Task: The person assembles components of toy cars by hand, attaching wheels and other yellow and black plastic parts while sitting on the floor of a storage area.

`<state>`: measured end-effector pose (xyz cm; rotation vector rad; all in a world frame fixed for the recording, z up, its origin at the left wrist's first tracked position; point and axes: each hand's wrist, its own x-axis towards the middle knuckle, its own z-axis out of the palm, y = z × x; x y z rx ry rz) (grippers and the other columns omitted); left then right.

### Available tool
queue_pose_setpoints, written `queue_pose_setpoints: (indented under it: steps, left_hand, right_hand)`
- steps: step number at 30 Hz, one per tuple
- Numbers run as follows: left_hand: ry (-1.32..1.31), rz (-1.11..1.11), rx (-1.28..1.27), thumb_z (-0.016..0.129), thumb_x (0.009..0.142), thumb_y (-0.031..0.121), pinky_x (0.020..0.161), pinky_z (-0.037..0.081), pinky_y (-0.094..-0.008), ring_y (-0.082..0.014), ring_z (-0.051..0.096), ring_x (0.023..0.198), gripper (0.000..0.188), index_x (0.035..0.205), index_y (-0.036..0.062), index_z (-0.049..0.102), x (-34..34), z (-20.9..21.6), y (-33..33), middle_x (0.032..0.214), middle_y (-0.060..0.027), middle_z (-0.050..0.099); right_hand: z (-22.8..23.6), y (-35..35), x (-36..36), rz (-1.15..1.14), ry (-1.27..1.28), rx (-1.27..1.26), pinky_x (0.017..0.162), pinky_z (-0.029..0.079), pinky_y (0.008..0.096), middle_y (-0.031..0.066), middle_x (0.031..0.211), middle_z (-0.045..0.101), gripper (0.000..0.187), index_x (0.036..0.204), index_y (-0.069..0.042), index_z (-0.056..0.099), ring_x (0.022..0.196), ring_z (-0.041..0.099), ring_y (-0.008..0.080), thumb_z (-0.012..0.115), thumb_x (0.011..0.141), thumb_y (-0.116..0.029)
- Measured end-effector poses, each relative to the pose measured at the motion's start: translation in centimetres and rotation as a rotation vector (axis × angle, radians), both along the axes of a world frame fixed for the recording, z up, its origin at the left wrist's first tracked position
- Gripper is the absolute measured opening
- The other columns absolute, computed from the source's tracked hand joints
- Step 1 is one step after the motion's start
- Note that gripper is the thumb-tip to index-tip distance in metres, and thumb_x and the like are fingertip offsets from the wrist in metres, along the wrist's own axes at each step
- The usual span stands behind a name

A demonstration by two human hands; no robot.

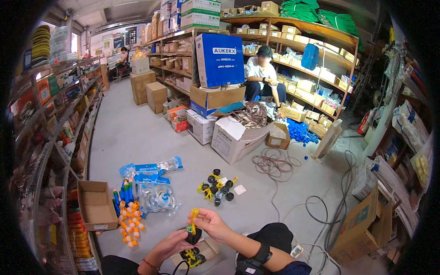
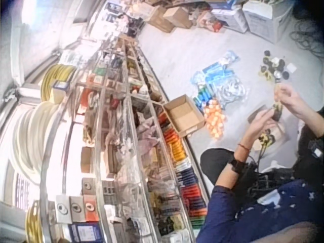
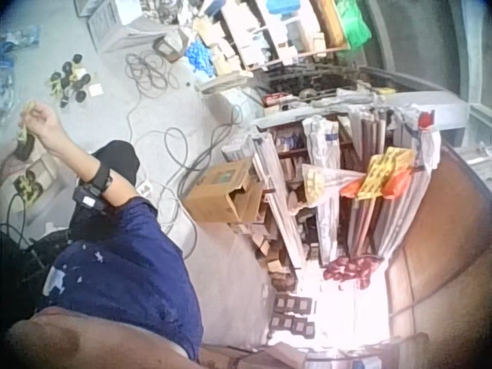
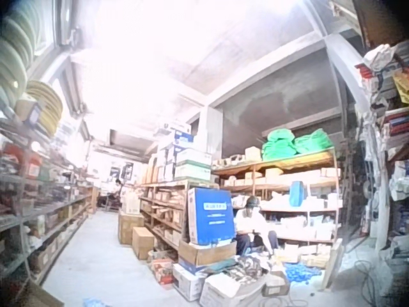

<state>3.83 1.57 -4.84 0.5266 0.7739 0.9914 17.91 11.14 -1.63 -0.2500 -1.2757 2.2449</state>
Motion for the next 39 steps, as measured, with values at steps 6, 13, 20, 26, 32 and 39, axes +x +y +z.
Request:
queue_pose_setpoints:
  steps: [6, 13, 20, 26, 32, 39]
  left_hand:
    - [0.493, 0.438, 0.283, 0.062, 0.062, -0.002, 0.073, 0.043, -0.0244, -0.0165, 0.052, 0.084, 0.040, 0.094, 0.0000, 0.038, 0.8, 0.5, -0.2, 0.094, -0.0091, 0.046]
    - [0.693, 0.502, 0.408, 0.069, 0.055, 0.009, 0.063, 0.045, -0.0220, -0.0111, 0.052, 0.078, 0.045, 0.089, 0.0004, 0.041, 1.2, 1.2, -0.6, 0.087, -0.0092, 0.050]
    - [1.247, 0.569, 0.509, 0.069, 0.049, 0.012, 0.056, 0.044, -0.0261, -0.0185, 0.051, 0.066, 0.041, 0.082, 0.0024, 0.046, 1.0, 2.0, -0.6, 0.074, -0.0076, 0.044]
    - [1.339, 0.601, 0.565, 0.068, 0.048, 0.014, 0.055, 0.041, -0.0292, -0.0222, 0.049, 0.065, 0.040, 0.081, 0.0040, 0.047, 0.7, 1.6, -0.6, 0.076, -0.0081, 0.043]
    - [1.370, 0.628, 0.580, 0.066, 0.049, 0.014, 0.054, 0.040, -0.0317, -0.0251, 0.048, 0.068, 0.038, 0.082, 0.0060, 0.047, 0.8, 1.6, -0.9, 0.076, -0.0083, 0.043]
    - [1.439, 0.583, 0.576, 0.067, 0.050, 0.017, 0.054, 0.041, -0.0315, -0.0253, 0.049, 0.070, 0.044, 0.087, 0.0073, 0.046, 0.5, 2.1, -1.7, 0.081, -0.0073, 0.044]
  right_hand:
    - [0.1, 0.1, -0.5, -0.017, -0.256, 0.211, 0.065, 0.041, 0.0176, 0.0027, 0.075, 0.055, 0.021, 0.092, 0.001, 0.049, 0.070, 0.051, 0.0058, 0.051, 0.075, -0.011]
    - [-0.9, 0.0, -0.9, -0.029, -0.331, 0.133, 0.055, 0.039, 0.0154, -0.0008, 0.067, 0.052, 0.015, 0.085, -0.001, 0.052, 0.062, 0.048, 0.0027, 0.055, 0.073, -0.009]
    - [-2.9, -0.1, -1.5, -0.092, -0.372, 0.518, 0.053, 0.032, 0.0158, -0.0018, 0.079, 0.045, 0.020, 0.082, -0.005, 0.055, 0.065, 0.040, 0.0033, 0.062, 0.067, -0.016]
    - [-2.9, -0.5, -1.8, -0.272, -0.416, 0.667, 0.066, 0.037, 0.0208, 0.0014, 0.098, 0.043, 0.033, 0.094, -0.004, 0.049, 0.082, 0.042, 0.0078, 0.062, 0.066, -0.015]
    - [-2.8, -0.2, -1.8, 0.093, -0.455, 0.262, 0.063, 0.040, 0.0179, 0.0023, 0.084, 0.055, 0.030, 0.099, 0.001, 0.047, 0.071, 0.050, 0.0051, 0.055, 0.073, -0.012]
    - [-4.5, -0.2, -2.4, 0.098, -0.513, 0.192, 0.057, 0.039, 0.0165, -0.0009, 0.075, 0.054, 0.022, 0.089, -0.002, 0.053, 0.062, 0.047, 0.0031, 0.055, 0.072, -0.016]
